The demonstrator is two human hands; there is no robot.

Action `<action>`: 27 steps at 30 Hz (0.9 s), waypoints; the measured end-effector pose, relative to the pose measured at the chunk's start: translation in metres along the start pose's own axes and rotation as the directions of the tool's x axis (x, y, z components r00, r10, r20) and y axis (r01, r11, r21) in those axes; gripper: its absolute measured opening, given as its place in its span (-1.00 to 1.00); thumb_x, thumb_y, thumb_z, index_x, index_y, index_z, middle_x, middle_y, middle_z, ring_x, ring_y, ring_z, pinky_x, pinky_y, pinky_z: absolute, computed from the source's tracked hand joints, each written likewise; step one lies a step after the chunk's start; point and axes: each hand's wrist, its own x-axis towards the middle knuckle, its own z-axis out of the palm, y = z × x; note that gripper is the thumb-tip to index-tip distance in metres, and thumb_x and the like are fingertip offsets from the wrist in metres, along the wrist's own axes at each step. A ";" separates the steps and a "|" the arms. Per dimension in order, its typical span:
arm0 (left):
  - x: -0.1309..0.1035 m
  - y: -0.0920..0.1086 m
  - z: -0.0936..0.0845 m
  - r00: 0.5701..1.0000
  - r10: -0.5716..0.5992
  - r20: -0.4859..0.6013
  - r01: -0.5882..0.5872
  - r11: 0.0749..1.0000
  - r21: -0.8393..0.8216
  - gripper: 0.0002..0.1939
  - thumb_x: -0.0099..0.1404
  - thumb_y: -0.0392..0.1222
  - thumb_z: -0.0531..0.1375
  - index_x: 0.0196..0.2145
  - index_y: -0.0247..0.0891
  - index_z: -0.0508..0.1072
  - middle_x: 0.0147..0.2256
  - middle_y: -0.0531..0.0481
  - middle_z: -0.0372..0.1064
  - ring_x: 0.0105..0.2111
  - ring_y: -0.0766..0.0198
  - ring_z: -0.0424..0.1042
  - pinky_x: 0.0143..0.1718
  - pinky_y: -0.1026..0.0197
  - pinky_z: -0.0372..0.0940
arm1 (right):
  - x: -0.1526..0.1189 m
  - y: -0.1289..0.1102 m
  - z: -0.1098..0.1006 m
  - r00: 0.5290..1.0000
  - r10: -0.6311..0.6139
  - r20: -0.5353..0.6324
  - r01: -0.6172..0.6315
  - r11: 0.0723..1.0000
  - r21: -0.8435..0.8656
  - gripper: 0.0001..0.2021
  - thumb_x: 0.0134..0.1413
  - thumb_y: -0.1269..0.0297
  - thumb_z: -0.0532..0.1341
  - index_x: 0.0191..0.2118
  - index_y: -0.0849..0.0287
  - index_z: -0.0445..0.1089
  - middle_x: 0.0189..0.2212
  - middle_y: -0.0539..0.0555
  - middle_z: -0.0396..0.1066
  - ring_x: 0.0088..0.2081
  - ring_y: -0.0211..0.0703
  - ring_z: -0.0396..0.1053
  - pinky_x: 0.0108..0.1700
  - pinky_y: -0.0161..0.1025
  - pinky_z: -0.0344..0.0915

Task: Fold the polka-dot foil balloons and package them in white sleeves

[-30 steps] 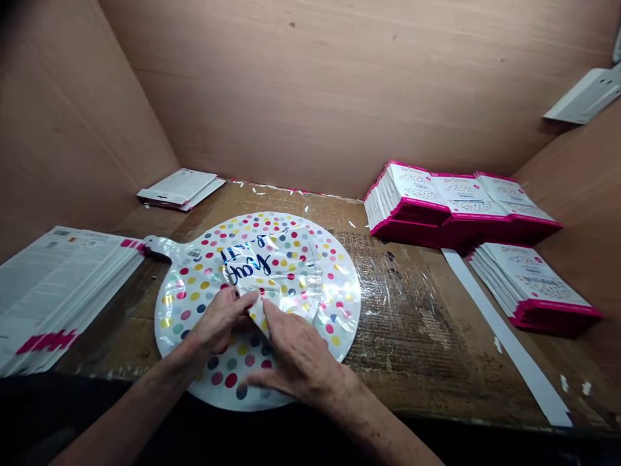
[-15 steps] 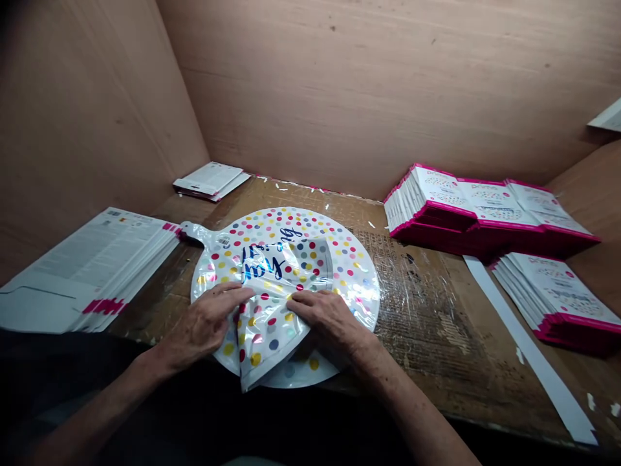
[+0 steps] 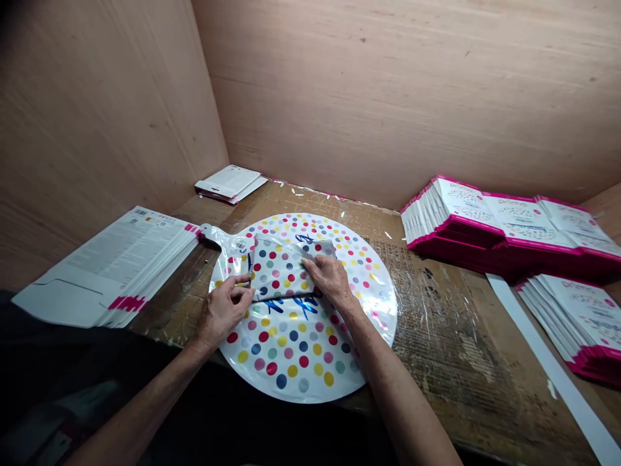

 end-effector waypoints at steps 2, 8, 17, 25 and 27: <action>-0.006 0.004 0.000 0.998 0.025 -0.053 -0.022 0.998 0.056 -0.73 0.24 -0.20 0.14 -0.09 -0.27 0.39 -0.30 -0.06 0.58 -0.19 0.07 0.55 -0.10 0.05 0.38 | 0.001 0.000 0.003 1.000 0.003 -0.002 -0.003 0.999 -0.035 -0.56 0.22 -0.02 0.08 -0.59 0.16 0.22 -0.60 -0.01 0.29 -0.49 -0.24 0.23 -0.45 -0.32 0.01; -0.010 0.023 0.001 0.762 0.647 0.010 -0.595 0.694 0.406 -0.57 0.33 -0.16 0.11 0.11 -0.39 0.32 0.23 -0.30 0.21 0.29 -0.11 0.10 0.25 -0.10 0.11 | 0.009 -0.006 0.011 0.996 -0.062 0.064 0.068 0.994 -0.088 -0.59 0.15 -0.02 0.17 -0.57 0.16 0.29 -0.58 0.02 0.34 -0.48 -0.21 0.24 -0.45 -0.30 -0.02; -0.019 0.001 -0.001 0.829 0.541 -0.139 -0.483 0.819 0.309 -0.03 0.30 0.14 0.16 0.36 -0.52 -0.22 0.34 -0.55 -0.17 0.35 -0.21 -0.11 0.22 -0.18 0.15 | -0.025 0.006 -0.006 0.920 -0.359 -0.158 0.384 0.907 0.172 -0.69 0.31 0.13 0.02 -0.32 0.14 0.42 -0.46 0.02 0.45 -0.44 -0.21 0.37 -0.36 -0.31 0.24; -0.038 -0.020 -0.014 0.793 0.608 0.045 -0.609 0.789 0.084 -0.82 0.34 -0.28 0.11 -0.17 -0.24 0.50 -0.25 -0.10 0.54 -0.20 0.10 0.47 -0.14 0.07 0.38 | -0.068 0.027 -0.015 0.777 -0.627 -0.047 0.628 0.769 0.122 -0.74 0.26 0.20 0.07 -0.10 0.14 0.45 -0.12 0.15 0.50 -0.14 -0.10 0.48 -0.16 -0.23 0.36; -0.037 -0.021 -0.013 0.863 0.504 0.013 -0.503 0.858 0.107 -0.81 0.33 -0.27 0.09 -0.22 -0.24 0.52 -0.28 -0.10 0.53 -0.21 0.11 0.46 -0.16 0.09 0.36 | -0.062 0.019 -0.015 0.851 -0.523 0.052 0.516 0.850 0.102 -0.68 0.30 0.14 0.00 -0.20 0.13 0.46 -0.24 0.10 0.50 -0.26 -0.13 0.46 -0.27 -0.27 0.31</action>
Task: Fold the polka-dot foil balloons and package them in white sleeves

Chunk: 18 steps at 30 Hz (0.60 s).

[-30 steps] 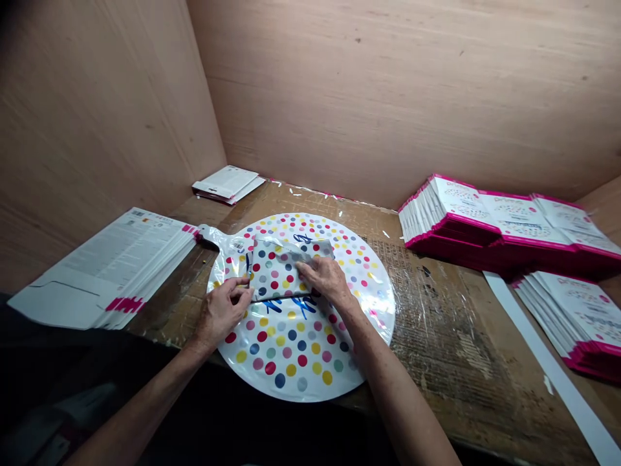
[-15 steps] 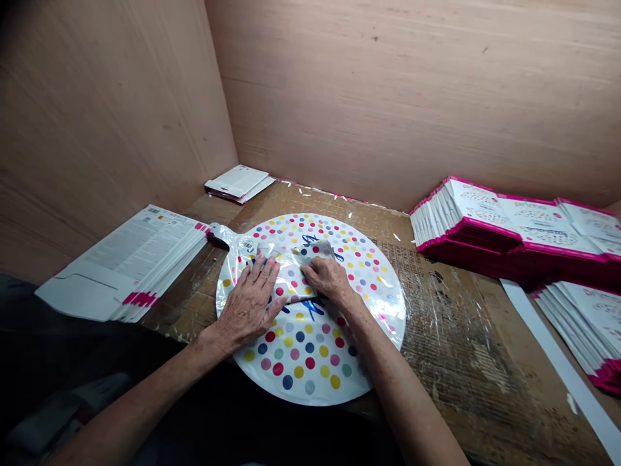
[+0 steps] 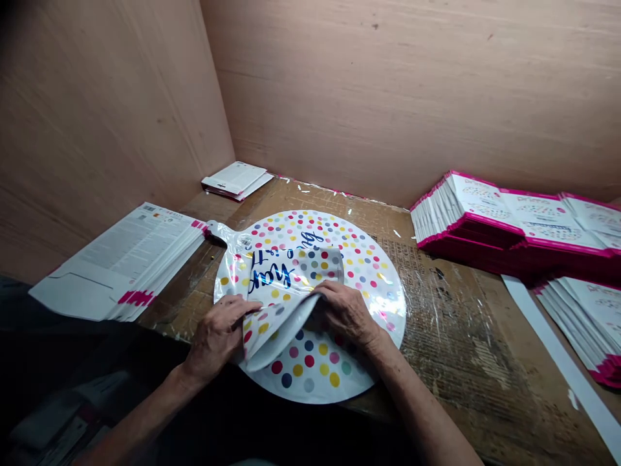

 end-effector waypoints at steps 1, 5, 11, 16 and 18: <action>0.003 0.000 0.000 0.994 -0.108 -0.006 0.108 0.994 0.022 -0.80 0.34 -0.23 0.09 -0.26 -0.23 0.52 -0.32 -0.10 0.53 -0.25 0.12 0.47 -0.20 0.11 0.35 | 0.007 -0.002 0.001 0.993 0.115 0.017 -0.114 0.993 -0.021 -0.65 0.32 0.10 -0.01 -0.28 0.13 0.45 -0.34 0.07 0.49 -0.33 -0.16 0.43 -0.33 -0.29 0.27; 0.029 0.005 -0.003 0.837 -0.541 0.082 0.527 0.838 0.143 -0.75 0.30 0.00 0.16 -0.27 -0.24 0.47 -0.49 -0.01 0.47 -0.39 0.14 0.47 -0.39 0.20 0.22 | 0.039 -0.008 0.012 0.842 0.538 -0.039 -0.530 0.812 -0.245 -0.58 0.27 -0.06 0.05 -0.44 0.14 0.38 -0.50 0.04 0.44 -0.41 -0.14 0.38 -0.41 -0.29 0.09; 0.061 -0.003 -0.006 0.751 -0.628 0.206 0.608 0.778 0.154 -0.74 0.19 0.04 0.23 -0.38 -0.22 0.44 -0.50 0.00 0.47 -0.42 0.17 0.46 -0.48 0.26 0.11 | 0.045 -0.015 0.027 0.791 0.605 -0.087 -0.571 0.681 -0.459 -0.65 0.31 0.02 0.03 -0.24 0.14 0.42 -0.37 0.13 0.51 -0.30 -0.06 0.44 -0.40 -0.27 0.03; 0.061 -0.006 -0.005 0.788 -0.573 0.226 0.567 0.818 0.098 -0.62 0.22 0.15 0.15 -0.53 -0.20 0.40 -0.52 -0.02 0.46 -0.46 0.18 0.44 -0.49 0.25 0.11 | 0.040 -0.009 0.024 0.832 0.548 -0.082 -0.531 0.745 -0.404 -0.69 0.31 0.07 0.02 -0.26 0.15 0.40 -0.39 0.12 0.50 -0.33 -0.07 0.43 -0.40 -0.26 0.04; 0.060 -0.005 -0.005 0.785 -0.586 0.200 0.574 0.810 0.119 -0.62 0.23 0.13 0.13 -0.55 -0.20 0.39 -0.52 -0.03 0.46 -0.45 0.16 0.44 -0.47 0.23 0.12 | 0.040 -0.004 0.021 0.838 0.542 -0.069 -0.529 0.774 -0.349 -0.70 0.30 0.10 0.04 -0.30 0.14 0.40 -0.40 0.11 0.49 -0.34 -0.09 0.42 -0.38 -0.27 0.07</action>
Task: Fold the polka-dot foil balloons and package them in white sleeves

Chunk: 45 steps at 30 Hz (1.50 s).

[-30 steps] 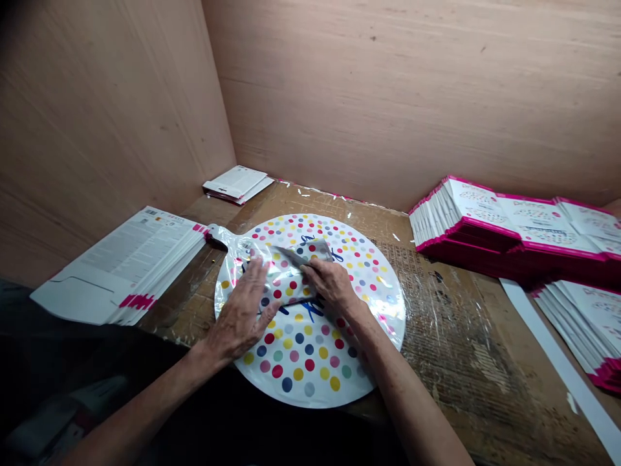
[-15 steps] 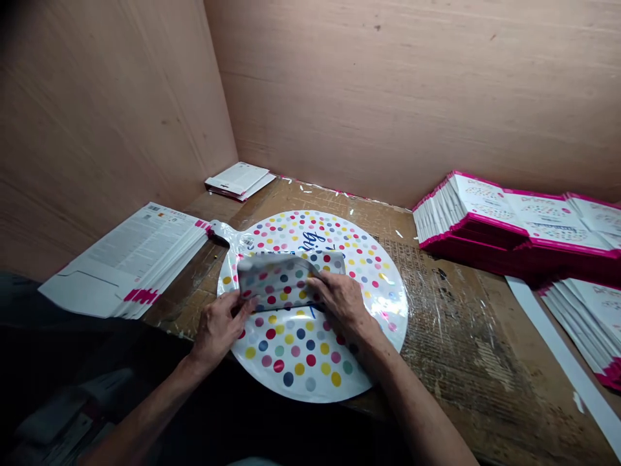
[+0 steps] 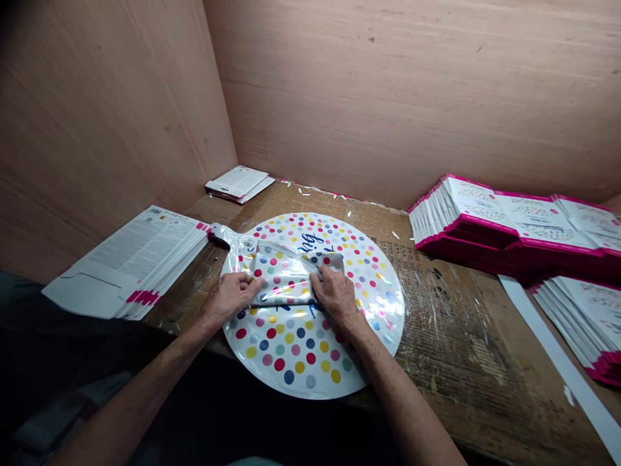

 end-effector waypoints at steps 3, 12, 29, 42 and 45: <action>0.001 0.003 0.002 0.997 -0.041 -0.060 0.043 0.998 0.036 -0.72 0.19 0.03 0.18 -0.54 -0.20 0.39 -0.47 -0.08 0.48 -0.37 0.09 0.46 -0.42 0.20 0.14 | -0.002 0.002 -0.004 0.999 0.034 0.012 -0.035 0.998 0.051 -0.71 0.28 0.14 0.05 -0.31 0.17 0.42 -0.40 0.12 0.47 -0.33 -0.07 0.41 -0.34 -0.25 0.14; 0.005 0.004 0.001 0.995 -0.075 0.071 0.079 0.996 -0.047 -0.65 0.26 0.05 0.13 -0.52 -0.25 0.45 -0.71 0.02 0.35 -0.63 0.21 0.41 -0.58 0.28 0.18 | -0.030 -0.080 0.004 0.841 -0.533 -0.093 0.515 0.841 -0.164 -0.71 0.21 0.35 0.11 -0.01 0.37 0.37 -0.16 0.32 0.40 -0.15 0.09 0.29 -0.08 -0.03 0.25; 0.012 -0.002 -0.001 0.665 0.711 0.228 -0.733 0.680 0.019 -0.58 0.13 -0.34 0.14 -0.05 -0.15 0.53 -0.01 -0.11 0.47 0.03 0.08 0.43 0.04 0.09 0.35 | -0.060 0.022 -0.012 0.961 -0.259 -0.102 0.270 0.783 0.560 -0.67 0.31 0.17 -0.01 -0.21 0.19 0.46 -0.34 0.07 0.50 -0.31 -0.11 0.42 -0.27 -0.24 0.34; -0.004 0.034 0.051 0.910 0.325 -0.258 -0.242 0.921 0.304 -0.79 0.27 -0.19 0.10 -0.18 -0.29 0.42 -0.36 -0.18 0.45 -0.23 -0.04 0.44 -0.16 -0.01 0.32 | -0.002 -0.013 -0.011 0.961 0.271 -0.056 -0.269 0.962 0.043 -0.64 0.33 0.08 0.03 -0.19 0.23 0.45 -0.34 0.27 0.49 -0.27 0.06 0.46 -0.31 -0.18 0.21; -0.004 0.037 0.053 0.873 0.405 -0.273 -0.257 0.856 0.449 -0.83 0.28 -0.20 0.07 -0.25 -0.29 0.41 -0.36 -0.23 0.42 -0.26 -0.05 0.42 -0.22 -0.01 0.31 | 0.005 -0.019 -0.009 0.963 0.266 -0.047 -0.270 0.957 -0.110 -0.59 0.32 0.01 0.02 -0.17 0.27 0.44 -0.36 0.30 0.47 -0.29 0.07 0.45 -0.31 -0.17 0.22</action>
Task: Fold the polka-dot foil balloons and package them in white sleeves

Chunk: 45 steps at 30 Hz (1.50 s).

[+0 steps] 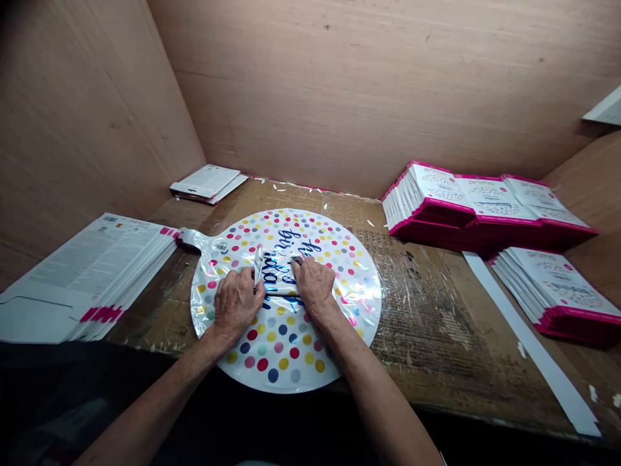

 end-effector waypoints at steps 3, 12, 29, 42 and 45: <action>0.000 0.001 0.000 0.998 0.058 0.024 -0.059 0.998 0.030 -0.84 0.28 -0.23 0.05 -0.27 -0.29 0.41 -0.37 -0.26 0.40 -0.25 -0.08 0.41 -0.22 -0.02 0.30 | 0.014 -0.007 -0.007 0.989 -0.129 -0.076 0.125 0.991 -0.056 -0.61 0.25 0.06 0.16 -0.06 0.33 0.39 -0.19 0.37 0.42 -0.16 0.11 0.40 -0.20 -0.12 0.24; 0.001 -0.021 -0.013 0.989 -0.126 0.076 0.147 0.890 -0.432 -0.52 0.25 0.08 0.22 0.00 -0.30 0.37 -0.14 -0.21 0.48 -0.07 -0.05 0.43 -0.03 -0.04 0.31 | 0.017 -0.012 -0.045 0.870 -0.461 0.173 0.453 0.887 0.083 -0.84 0.24 0.18 0.19 -0.15 0.11 0.39 -0.24 0.08 0.50 -0.24 -0.11 0.41 -0.32 -0.29 0.15; -0.055 -0.013 -0.049 0.963 -0.254 0.094 0.233 0.605 -0.762 -0.74 0.23 -0.03 0.32 -0.20 -0.22 0.51 -0.34 0.01 0.56 -0.33 0.25 0.53 -0.27 0.26 0.39 | -0.051 -0.001 0.000 0.668 -0.736 -0.107 0.705 0.581 0.406 -0.63 0.23 0.00 0.00 -0.29 0.10 0.45 -0.45 0.08 0.51 -0.48 -0.09 0.42 -0.52 -0.27 0.15; -0.027 -0.073 -0.064 0.983 -0.047 -0.175 0.017 0.985 -0.170 -0.65 0.30 0.06 0.23 -0.14 -0.28 0.49 -0.23 -0.14 0.54 -0.23 0.13 0.50 -0.19 0.17 0.35 | -0.053 0.014 -0.006 0.882 -0.463 -0.087 0.425 0.703 0.570 -0.69 0.25 0.04 -0.05 -0.26 0.08 0.34 -0.39 0.08 0.47 -0.36 -0.05 0.41 -0.34 -0.20 0.27; -0.013 -0.126 -0.085 0.960 -0.259 -0.107 0.279 0.912 0.301 -0.60 0.39 -0.02 0.11 -0.03 -0.44 0.41 -0.08 -0.34 0.44 -0.03 -0.08 0.39 -0.08 0.03 0.30 | -0.047 0.039 0.003 0.948 -0.305 -0.095 0.307 0.790 0.530 -0.70 0.20 0.01 -0.04 -0.31 0.07 0.30 -0.44 0.08 0.43 -0.41 -0.03 0.38 -0.40 -0.20 0.22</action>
